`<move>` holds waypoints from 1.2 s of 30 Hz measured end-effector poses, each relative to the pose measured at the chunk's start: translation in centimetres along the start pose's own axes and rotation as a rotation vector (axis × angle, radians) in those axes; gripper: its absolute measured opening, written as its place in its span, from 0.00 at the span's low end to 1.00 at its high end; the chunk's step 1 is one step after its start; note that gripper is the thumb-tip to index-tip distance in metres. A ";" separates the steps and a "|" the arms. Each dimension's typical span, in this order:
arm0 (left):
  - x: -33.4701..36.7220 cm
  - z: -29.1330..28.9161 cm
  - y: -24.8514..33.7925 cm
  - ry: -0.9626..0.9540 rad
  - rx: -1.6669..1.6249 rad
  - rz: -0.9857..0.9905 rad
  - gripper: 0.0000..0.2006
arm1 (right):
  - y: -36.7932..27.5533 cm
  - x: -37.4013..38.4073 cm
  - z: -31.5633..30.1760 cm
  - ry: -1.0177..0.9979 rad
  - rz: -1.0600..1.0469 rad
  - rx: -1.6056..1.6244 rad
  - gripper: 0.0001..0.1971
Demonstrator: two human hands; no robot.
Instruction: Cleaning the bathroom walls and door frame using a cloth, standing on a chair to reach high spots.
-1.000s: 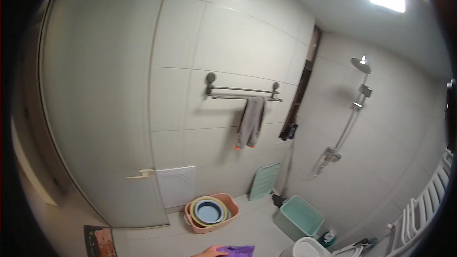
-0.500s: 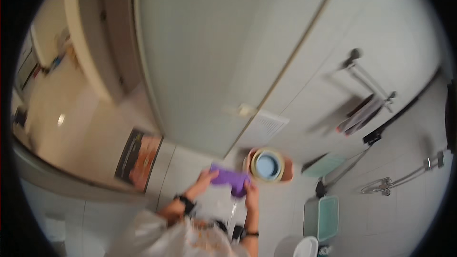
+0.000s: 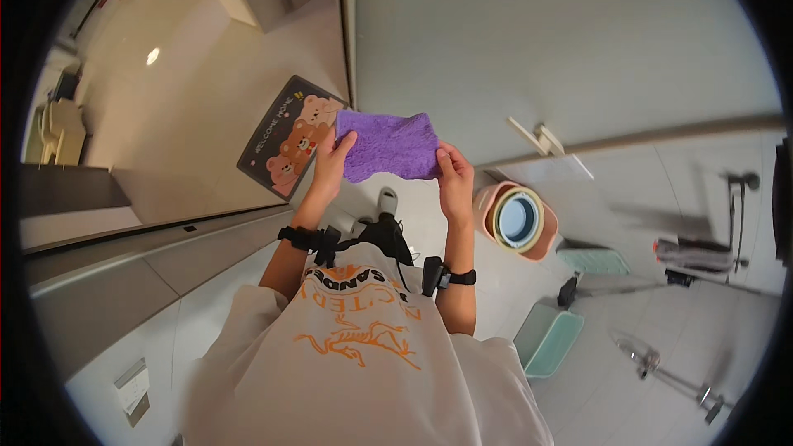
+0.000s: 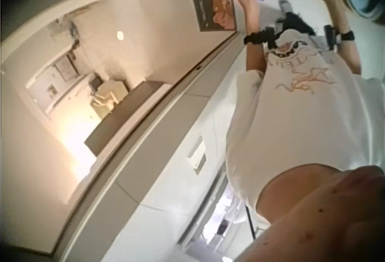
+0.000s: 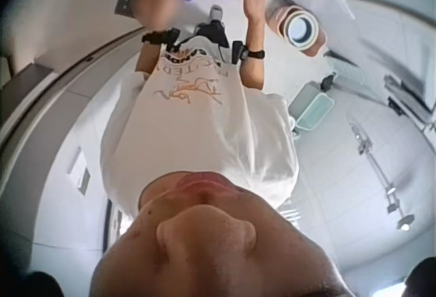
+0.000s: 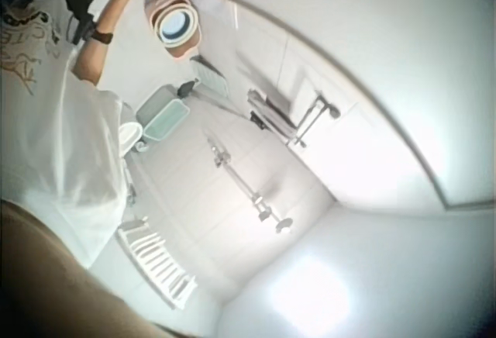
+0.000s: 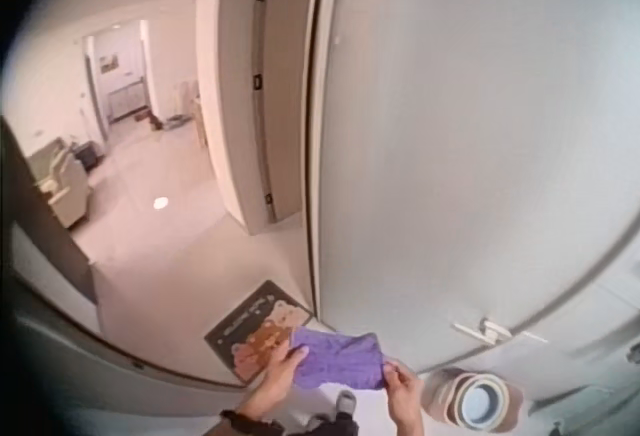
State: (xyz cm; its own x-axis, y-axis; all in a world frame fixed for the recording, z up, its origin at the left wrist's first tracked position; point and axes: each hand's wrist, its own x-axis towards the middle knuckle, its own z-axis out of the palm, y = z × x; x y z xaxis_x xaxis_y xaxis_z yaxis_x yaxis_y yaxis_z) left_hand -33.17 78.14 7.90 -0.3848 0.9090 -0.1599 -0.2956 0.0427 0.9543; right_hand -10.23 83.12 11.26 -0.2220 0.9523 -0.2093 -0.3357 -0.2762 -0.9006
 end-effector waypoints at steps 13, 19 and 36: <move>7.4 -8.2 1.6 0.390 0.292 -0.117 0.38 | 3.0 19.4 14.4 -0.603 0.254 -0.357 0.26; 7.7 -14.3 -0.6 0.628 0.310 -0.061 0.59 | 7.2 23.3 24.2 -0.895 0.190 -0.436 0.21; 31.7 -31.6 7.7 0.439 -0.218 -0.118 0.37 | 15.1 45.5 43.0 -0.693 0.174 -0.603 0.14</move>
State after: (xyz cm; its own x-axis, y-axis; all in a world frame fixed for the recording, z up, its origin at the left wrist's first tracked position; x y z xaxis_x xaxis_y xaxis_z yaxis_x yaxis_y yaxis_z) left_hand -75.26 94.24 2.23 -0.6551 0.6412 -0.3996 -0.5171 0.0051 0.8559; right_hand -64.80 116.73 4.55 -0.7861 0.5604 -0.2609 0.2421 -0.1092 -0.9641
